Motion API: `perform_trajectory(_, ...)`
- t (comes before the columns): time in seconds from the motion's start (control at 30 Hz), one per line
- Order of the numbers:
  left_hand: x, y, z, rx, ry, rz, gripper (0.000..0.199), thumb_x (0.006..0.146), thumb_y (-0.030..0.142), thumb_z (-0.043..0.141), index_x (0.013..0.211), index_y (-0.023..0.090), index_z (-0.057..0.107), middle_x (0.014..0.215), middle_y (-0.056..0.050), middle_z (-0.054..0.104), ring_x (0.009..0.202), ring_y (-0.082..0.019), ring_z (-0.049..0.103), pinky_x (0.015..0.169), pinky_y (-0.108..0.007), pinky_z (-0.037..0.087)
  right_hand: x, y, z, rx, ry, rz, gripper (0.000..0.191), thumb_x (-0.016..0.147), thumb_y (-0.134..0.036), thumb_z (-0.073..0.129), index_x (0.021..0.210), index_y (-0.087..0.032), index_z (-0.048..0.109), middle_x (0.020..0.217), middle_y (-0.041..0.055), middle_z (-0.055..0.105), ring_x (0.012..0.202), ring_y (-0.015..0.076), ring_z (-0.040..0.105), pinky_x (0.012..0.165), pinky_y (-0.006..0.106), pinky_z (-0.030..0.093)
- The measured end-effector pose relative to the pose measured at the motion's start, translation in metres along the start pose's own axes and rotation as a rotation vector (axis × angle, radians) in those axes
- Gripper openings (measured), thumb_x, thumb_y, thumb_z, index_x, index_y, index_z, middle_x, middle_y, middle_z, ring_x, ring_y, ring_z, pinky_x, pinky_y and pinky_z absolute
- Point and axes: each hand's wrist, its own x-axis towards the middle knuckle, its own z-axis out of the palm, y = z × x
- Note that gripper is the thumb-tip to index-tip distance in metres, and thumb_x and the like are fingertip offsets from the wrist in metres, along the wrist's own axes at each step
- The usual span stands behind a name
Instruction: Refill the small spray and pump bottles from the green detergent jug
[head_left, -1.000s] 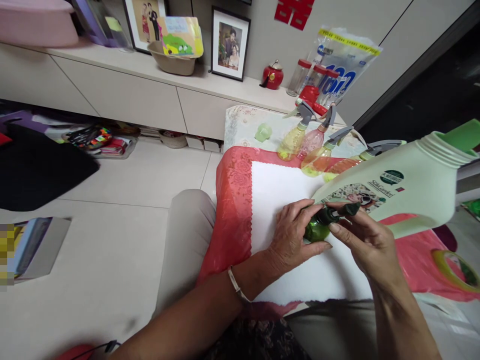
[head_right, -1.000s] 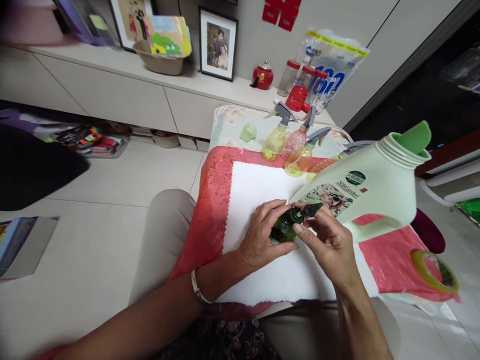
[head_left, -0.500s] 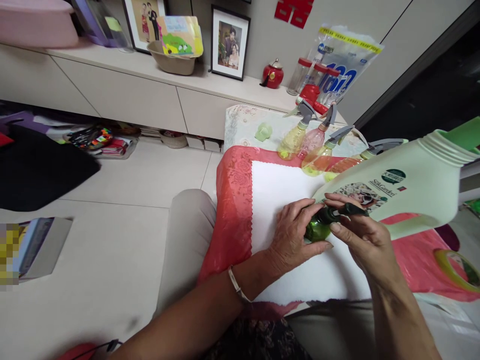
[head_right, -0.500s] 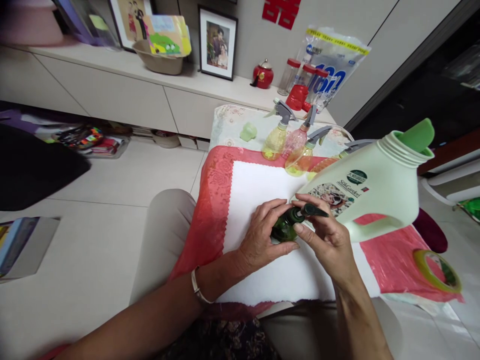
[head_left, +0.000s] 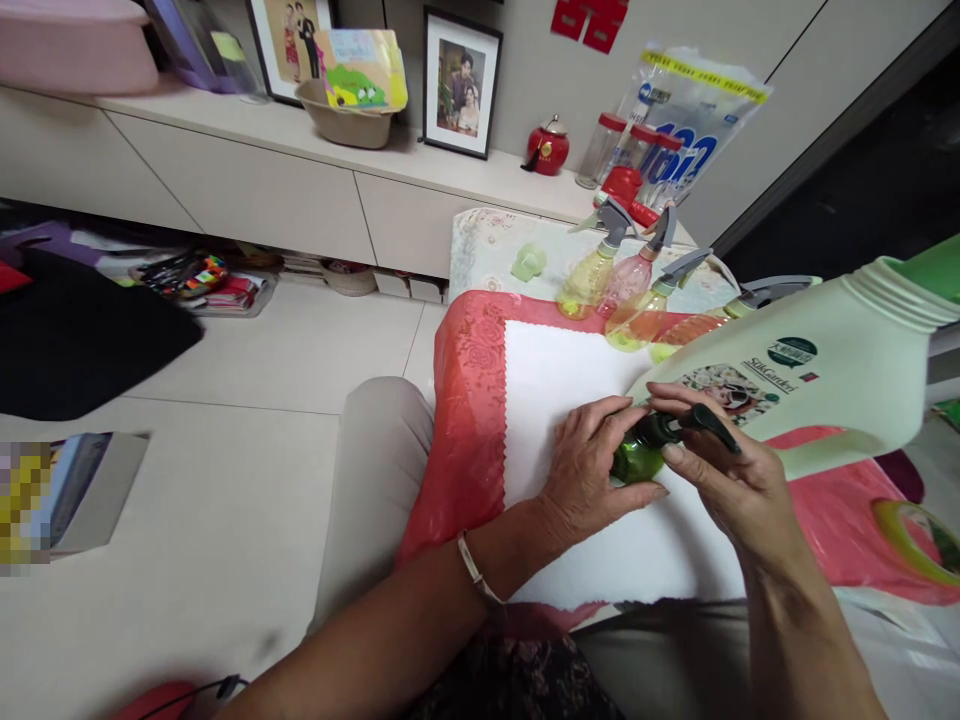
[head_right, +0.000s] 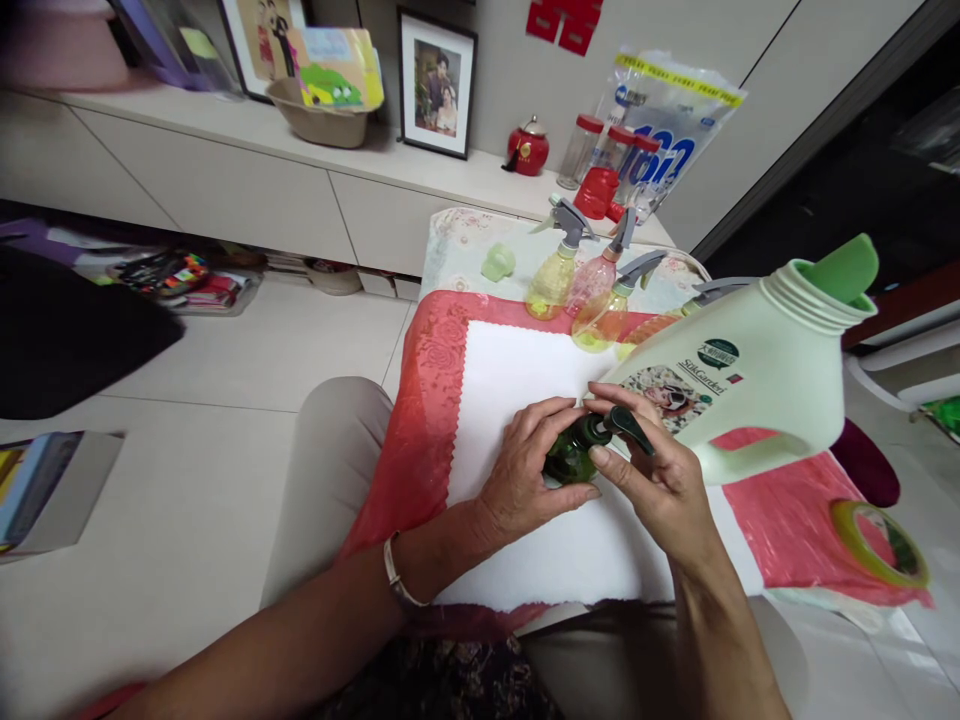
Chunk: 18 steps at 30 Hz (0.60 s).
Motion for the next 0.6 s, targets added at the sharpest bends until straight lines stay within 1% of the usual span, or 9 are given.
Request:
perform_trajectory(0.13,-0.0005,-0.0007,0.0012,-0.019,0.013,0.006,0.081,0.073,0.041,0.087,0.143,0.027,0.047,0.147,-0.011,0.054,0.134,-0.031,0.052,0.114,-0.051,0.042,0.0028,0.0020,0.0029,-0.042,0.073,-0.051,0.029,0.091,-0.033,0.077,0.118,-0.026,0.070,0.137,0.0061,0.055,0.133,0.0224,0.051,0.116,0.036,0.044)
perform_trajectory(0.23,-0.0010,-0.0013,0.0018,-0.026,0.024,0.013,0.081,0.073,0.041,0.087,0.143,0.027,0.047,0.147,-0.011,0.054,0.134,-0.031,0.053,0.113,-0.051,0.042,0.0054,0.0001,0.0046,-0.049,0.109,-0.076,0.027,0.088,-0.032,0.081,0.111,-0.024,0.070,0.133,0.0057,0.057,0.130,0.0208,0.053,0.113,0.033,0.046)
perform_trajectory(0.33,-0.0011,-0.0012,0.0013,-0.018,0.028,0.020,0.082,0.073,0.040,0.087,0.143,0.026,0.047,0.146,-0.011,0.055,0.133,-0.031,0.053,0.113,-0.050,0.042,0.0054,-0.0029,0.0025,-0.039,0.070,-0.075,0.032,0.089,-0.032,0.079,0.119,-0.026,0.069,0.138,0.0057,0.053,0.135,0.0213,0.049,0.115,0.033,0.044)
perform_trajectory(0.43,-0.0007,-0.0005,0.0000,-0.017,0.007,0.005,0.082,0.073,0.040,0.087,0.143,0.027,0.047,0.148,-0.011,0.054,0.135,-0.032,0.052,0.114,-0.051,0.041,0.0030,-0.0028,-0.0018,-0.054,0.019,-0.048,0.038,0.093,-0.035,0.075,0.130,-0.030,0.067,0.142,0.0059,0.051,0.137,0.0233,0.048,0.121,0.040,0.039)
perform_trajectory(0.53,0.0000,0.0002,-0.0006,-0.018,-0.009,-0.009,0.082,0.073,0.040,0.087,0.143,0.027,0.046,0.149,-0.011,0.053,0.136,-0.032,0.051,0.115,-0.052,0.041,0.0014,0.0003,-0.0046,-0.076,0.003,-0.033,0.036,0.095,-0.035,0.073,0.131,-0.031,0.067,0.140,0.0063,0.053,0.132,0.0241,0.052,0.120,0.046,0.037)
perform_trajectory(0.6,0.0001,0.0002,-0.0002,-0.018,-0.009,-0.015,0.082,0.073,0.039,0.087,0.143,0.027,0.046,0.148,-0.011,0.053,0.136,-0.032,0.052,0.115,-0.052,0.041,0.0019,0.0015,-0.0046,-0.078,0.009,-0.053,0.032,0.096,-0.034,0.073,0.127,-0.031,0.068,0.138,0.0060,0.053,0.132,0.0238,0.050,0.118,0.044,0.039)
